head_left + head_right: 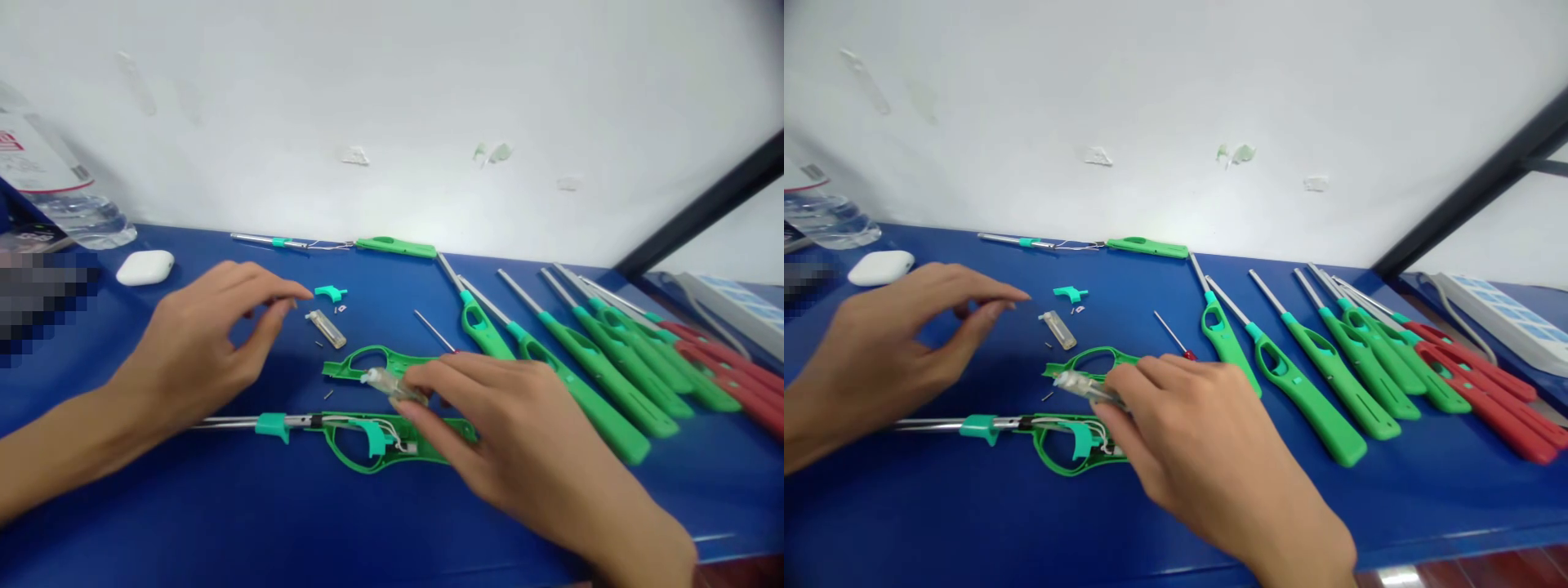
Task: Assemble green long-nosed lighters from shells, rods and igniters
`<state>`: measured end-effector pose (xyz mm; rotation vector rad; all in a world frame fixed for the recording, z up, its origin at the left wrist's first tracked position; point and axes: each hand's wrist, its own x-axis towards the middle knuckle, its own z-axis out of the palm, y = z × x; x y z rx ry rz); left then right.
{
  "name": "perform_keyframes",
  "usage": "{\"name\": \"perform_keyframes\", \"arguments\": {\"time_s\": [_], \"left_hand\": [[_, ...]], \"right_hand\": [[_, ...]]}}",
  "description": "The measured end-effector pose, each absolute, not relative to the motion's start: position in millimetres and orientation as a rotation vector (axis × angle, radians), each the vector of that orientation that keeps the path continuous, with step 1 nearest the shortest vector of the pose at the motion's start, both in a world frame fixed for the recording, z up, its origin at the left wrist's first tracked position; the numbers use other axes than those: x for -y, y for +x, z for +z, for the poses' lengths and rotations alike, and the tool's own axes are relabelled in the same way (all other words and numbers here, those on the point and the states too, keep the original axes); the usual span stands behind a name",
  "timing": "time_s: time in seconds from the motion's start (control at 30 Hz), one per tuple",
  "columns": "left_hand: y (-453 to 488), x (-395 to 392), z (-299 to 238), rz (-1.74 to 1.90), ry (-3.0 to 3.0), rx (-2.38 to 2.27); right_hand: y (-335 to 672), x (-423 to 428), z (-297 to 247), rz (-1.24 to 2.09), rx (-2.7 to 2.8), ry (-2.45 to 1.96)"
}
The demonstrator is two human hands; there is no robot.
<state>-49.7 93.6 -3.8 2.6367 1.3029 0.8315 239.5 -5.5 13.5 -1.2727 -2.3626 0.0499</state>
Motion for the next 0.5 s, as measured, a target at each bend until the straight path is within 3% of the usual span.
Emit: {"name": "perform_keyframes", "arguments": {"time_s": [0.5], "left_hand": [[-51,-122,-27,0.713,2.597,-1.317]], "right_hand": [[245,5,14,-0.042,2.357,-1.315]]}}
